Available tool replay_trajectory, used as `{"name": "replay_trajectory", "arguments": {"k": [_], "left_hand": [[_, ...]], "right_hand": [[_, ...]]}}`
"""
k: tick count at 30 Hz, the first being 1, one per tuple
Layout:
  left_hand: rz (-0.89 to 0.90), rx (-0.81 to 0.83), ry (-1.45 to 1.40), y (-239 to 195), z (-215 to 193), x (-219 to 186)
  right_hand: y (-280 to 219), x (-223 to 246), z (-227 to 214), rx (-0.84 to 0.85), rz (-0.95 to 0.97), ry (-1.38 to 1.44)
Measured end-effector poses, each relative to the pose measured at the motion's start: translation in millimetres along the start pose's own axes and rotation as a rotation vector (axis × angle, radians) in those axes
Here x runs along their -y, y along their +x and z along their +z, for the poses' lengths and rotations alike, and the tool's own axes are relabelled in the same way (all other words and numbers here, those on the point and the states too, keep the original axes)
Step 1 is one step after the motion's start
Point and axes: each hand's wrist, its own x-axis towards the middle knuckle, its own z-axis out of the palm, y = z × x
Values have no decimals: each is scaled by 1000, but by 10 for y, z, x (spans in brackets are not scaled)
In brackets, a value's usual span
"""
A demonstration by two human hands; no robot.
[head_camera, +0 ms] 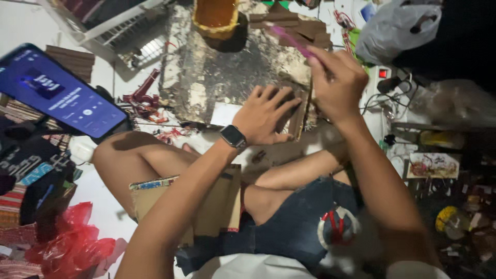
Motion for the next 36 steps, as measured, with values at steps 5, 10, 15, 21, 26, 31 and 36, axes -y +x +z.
{"name": "replay_trajectory", "arguments": {"k": [5,10,15,21,26,31,36], "left_hand": [[46,-40,24,-15,49,39],[27,13,42,-25,58,29],[0,25,43,-17,52,24],[16,-33,47,-26,24,22],[15,-8,64,-49,82,24],[12,98,138,-49,118,27],[30,66,119,-46,109,39]], "right_hand": [[559,209,571,69,-148,-185],[771,174,1002,108,-240,-361],[794,187,1019,142,-232,-411],[876,351,686,285,48,-307],[1049,540,265,446,352,-73],[1177,629,-312,434,321,122],[1058,622,-1019,263,237,206]]}}
